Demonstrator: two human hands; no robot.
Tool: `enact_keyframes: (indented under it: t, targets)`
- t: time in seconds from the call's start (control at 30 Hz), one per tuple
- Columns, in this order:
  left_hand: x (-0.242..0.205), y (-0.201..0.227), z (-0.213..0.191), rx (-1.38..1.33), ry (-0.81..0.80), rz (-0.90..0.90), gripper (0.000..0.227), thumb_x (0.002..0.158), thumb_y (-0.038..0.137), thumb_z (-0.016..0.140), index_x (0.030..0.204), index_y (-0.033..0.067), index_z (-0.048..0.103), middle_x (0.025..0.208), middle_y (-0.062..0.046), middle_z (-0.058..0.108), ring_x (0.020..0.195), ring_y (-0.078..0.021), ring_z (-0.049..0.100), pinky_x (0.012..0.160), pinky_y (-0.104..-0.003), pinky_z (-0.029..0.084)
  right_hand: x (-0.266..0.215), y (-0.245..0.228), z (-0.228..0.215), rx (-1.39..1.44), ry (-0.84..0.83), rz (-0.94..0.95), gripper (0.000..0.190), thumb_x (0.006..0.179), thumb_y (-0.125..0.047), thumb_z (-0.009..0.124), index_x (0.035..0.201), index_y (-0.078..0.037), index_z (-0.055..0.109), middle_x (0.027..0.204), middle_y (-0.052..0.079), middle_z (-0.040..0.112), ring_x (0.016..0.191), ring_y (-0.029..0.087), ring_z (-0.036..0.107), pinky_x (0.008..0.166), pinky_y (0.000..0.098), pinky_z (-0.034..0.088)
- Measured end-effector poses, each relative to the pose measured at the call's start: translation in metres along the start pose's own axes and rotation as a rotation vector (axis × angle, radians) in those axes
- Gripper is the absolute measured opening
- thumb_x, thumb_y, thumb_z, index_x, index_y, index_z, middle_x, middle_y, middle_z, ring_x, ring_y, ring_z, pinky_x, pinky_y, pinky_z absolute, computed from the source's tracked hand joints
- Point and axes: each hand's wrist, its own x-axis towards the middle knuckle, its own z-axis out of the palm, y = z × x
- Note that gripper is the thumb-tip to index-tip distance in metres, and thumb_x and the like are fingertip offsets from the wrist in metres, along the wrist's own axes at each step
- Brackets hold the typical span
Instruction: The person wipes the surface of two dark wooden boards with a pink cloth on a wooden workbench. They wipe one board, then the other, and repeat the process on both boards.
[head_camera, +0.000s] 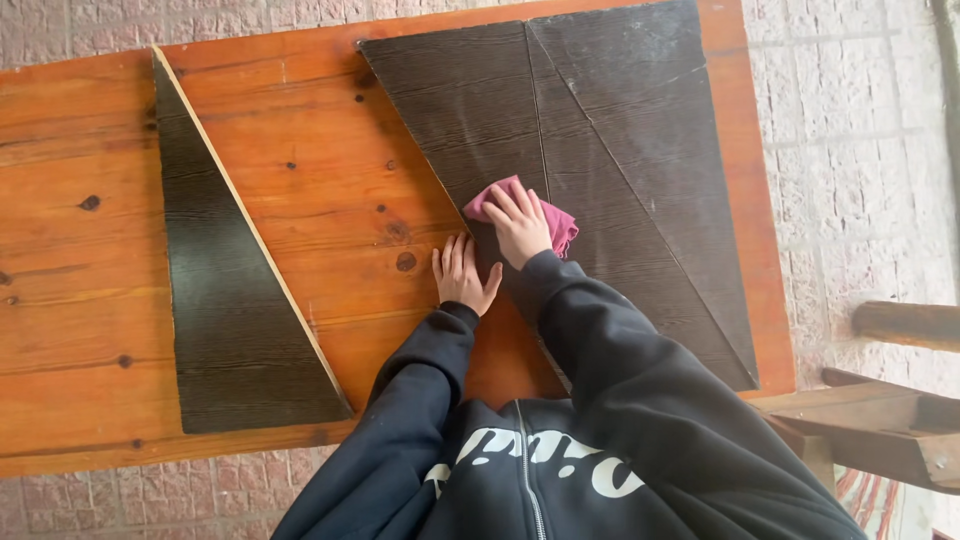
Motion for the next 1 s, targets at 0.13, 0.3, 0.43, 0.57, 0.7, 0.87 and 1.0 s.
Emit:
enact_keyframes:
  t: [0.13,0.3,0.43,0.57,0.7,0.87,1.0]
  targets:
    - [0.002,0.002,-0.005,0.023,0.046,0.006,0.068,0.089,0.061,0.055,0.136,0.0107,0.057,0.149,-0.011,0.049,0.146,-0.0287,0.039,0.121,-0.055,0.018,-0.016,-0.003,-0.016,0.081,-0.032,-0.102,0.044,0.078,-0.013,0.073,0.119,-0.027,0.072,0.144,-0.002,0.062,0.138,0.032,0.053,0.114,0.0493,0.041]
    - [0.002,-0.002,-0.003,-0.060,-0.012,-0.048,0.074,0.084,0.058,0.062,0.138,0.0068,0.056,0.145,-0.014,0.053,0.144,-0.0306,0.042,0.121,-0.056,0.019,-0.016,0.021,-0.016,0.003,0.046,0.017,0.044,0.081,-0.016,0.069,0.123,-0.027,0.072,0.141,0.001,0.064,0.134,0.035,0.055,0.111,0.0514,0.043]
    - [0.012,-0.013,0.001,-0.144,0.058,0.015,0.070,0.082,0.046,0.069,0.138,0.0065,0.055,0.142,-0.016,0.054,0.136,-0.0356,0.049,0.116,-0.056,0.032,-0.006,0.039,0.001,-0.055,0.004,0.129,0.043,0.085,-0.018,0.066,0.127,-0.027,0.069,0.144,0.002,0.061,0.136,0.038,0.051,0.112,0.0538,0.041]
    - [0.034,-0.022,-0.005,-0.118,0.074,0.018,0.067,0.087,0.047,0.066,0.139,0.0065,0.057,0.142,-0.015,0.055,0.134,-0.0361,0.052,0.115,-0.057,0.035,0.010,0.033,0.017,-0.064,0.024,0.206,0.042,0.085,-0.018,0.068,0.125,-0.029,0.070,0.142,-0.001,0.062,0.137,0.035,0.051,0.112,0.0531,0.040]
    - [0.048,-0.031,0.000,-0.031,0.067,-0.012,0.066,0.091,0.053,0.061,0.137,0.0058,0.058,0.141,-0.014,0.056,0.136,-0.0333,0.051,0.119,-0.058,0.026,0.012,0.028,0.019,-0.030,-0.006,0.162,0.038,0.086,-0.020,0.070,0.124,-0.029,0.072,0.143,-0.001,0.062,0.139,0.035,0.049,0.114,0.0530,0.039]
    - [0.047,-0.032,0.003,0.002,0.086,0.015,0.063,0.095,0.055,0.057,0.132,0.0046,0.061,0.140,-0.014,0.057,0.139,-0.0321,0.048,0.120,-0.057,0.026,0.000,0.035,-0.005,0.025,-0.026,-0.038,0.041,0.084,-0.017,0.070,0.124,-0.027,0.071,0.145,-0.002,0.061,0.138,0.033,0.052,0.114,0.0497,0.040]
    - [0.045,-0.034,0.007,0.024,0.105,0.031,0.058,0.095,0.052,0.057,0.130,0.0050,0.061,0.138,-0.014,0.057,0.139,-0.0321,0.048,0.119,-0.058,0.027,0.000,0.053,-0.004,0.002,0.012,0.040,0.040,0.084,-0.019,0.069,0.123,-0.028,0.073,0.143,-0.002,0.063,0.137,0.032,0.054,0.113,0.0493,0.042]
